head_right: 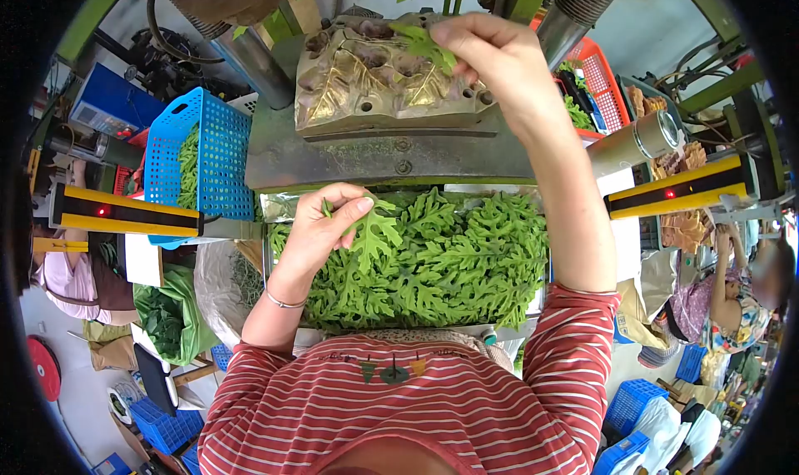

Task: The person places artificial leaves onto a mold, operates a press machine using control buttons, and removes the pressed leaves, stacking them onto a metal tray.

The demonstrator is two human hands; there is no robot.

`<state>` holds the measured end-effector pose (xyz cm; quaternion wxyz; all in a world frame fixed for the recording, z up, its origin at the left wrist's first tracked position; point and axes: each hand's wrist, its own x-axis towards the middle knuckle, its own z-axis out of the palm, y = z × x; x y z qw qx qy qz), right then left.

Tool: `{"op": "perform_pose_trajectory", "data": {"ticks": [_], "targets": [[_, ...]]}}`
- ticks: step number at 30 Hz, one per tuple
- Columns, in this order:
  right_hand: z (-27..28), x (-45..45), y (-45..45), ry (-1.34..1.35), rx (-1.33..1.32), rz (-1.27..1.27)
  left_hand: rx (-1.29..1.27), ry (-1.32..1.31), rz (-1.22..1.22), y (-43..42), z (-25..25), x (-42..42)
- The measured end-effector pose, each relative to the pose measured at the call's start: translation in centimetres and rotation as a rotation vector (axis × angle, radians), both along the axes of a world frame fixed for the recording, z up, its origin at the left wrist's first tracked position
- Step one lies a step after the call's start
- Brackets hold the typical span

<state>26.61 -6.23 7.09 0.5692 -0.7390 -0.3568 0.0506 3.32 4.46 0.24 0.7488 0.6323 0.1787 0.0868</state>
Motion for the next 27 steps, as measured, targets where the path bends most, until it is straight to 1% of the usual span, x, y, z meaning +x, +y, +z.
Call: {"op": "perform_pose_trajectory", "data": {"ticks": [5, 6, 10, 11, 15, 16, 20, 21, 25, 26, 27], "targets": [[2.2, -0.1, -0.3, 0.245, 0.008, 0.138, -0.004, -0.015, -0.008, -0.7, 0.3, -0.7], [1.8, 0.0, -0.2, 0.241, 0.011, 0.142, 0.0, -0.019, -0.005, -0.8, 0.3, -0.9], [-2.5, 1.7, 0.4, -0.27, -0.168, -0.08, -0.006, -0.035, -0.005, -0.7, 0.1, -1.1], [-2.6, 1.6, 0.5, -0.27, -0.167, -0.077, -0.005, -0.035, -0.003, -0.7, 0.1, -1.1], [-3.7, 1.1, 0.3, -0.746, -0.288, -0.162, -0.014, 0.017, -0.002, -0.6, -0.3, -0.6], [-3.7, 1.0, 0.1, -0.743, -0.293, -0.164, -0.018, 0.019, -0.006, -0.6, -0.4, -0.4], [-3.3, 0.9, 0.2, -0.963, -0.227, -0.249, -0.008, 0.012, 0.011, -0.1, -0.7, 0.2], [-3.5, 1.1, 0.3, -0.959, -0.231, -0.246, -0.012, 0.016, 0.012, 0.0, -0.8, 0.3], [-3.5, 1.6, 0.9, -1.345, -0.259, -0.167, 0.022, -0.001, 0.033, 0.6, -0.5, 0.0], [-3.4, 1.1, 0.8, -1.347, -0.255, -0.162, 0.021, -0.002, 0.039, 0.6, -0.2, -0.2], [-3.2, 0.1, 0.7, -1.262, -0.206, -0.12, 0.019, -0.007, 0.044, 0.6, 0.1, -0.5]]}}
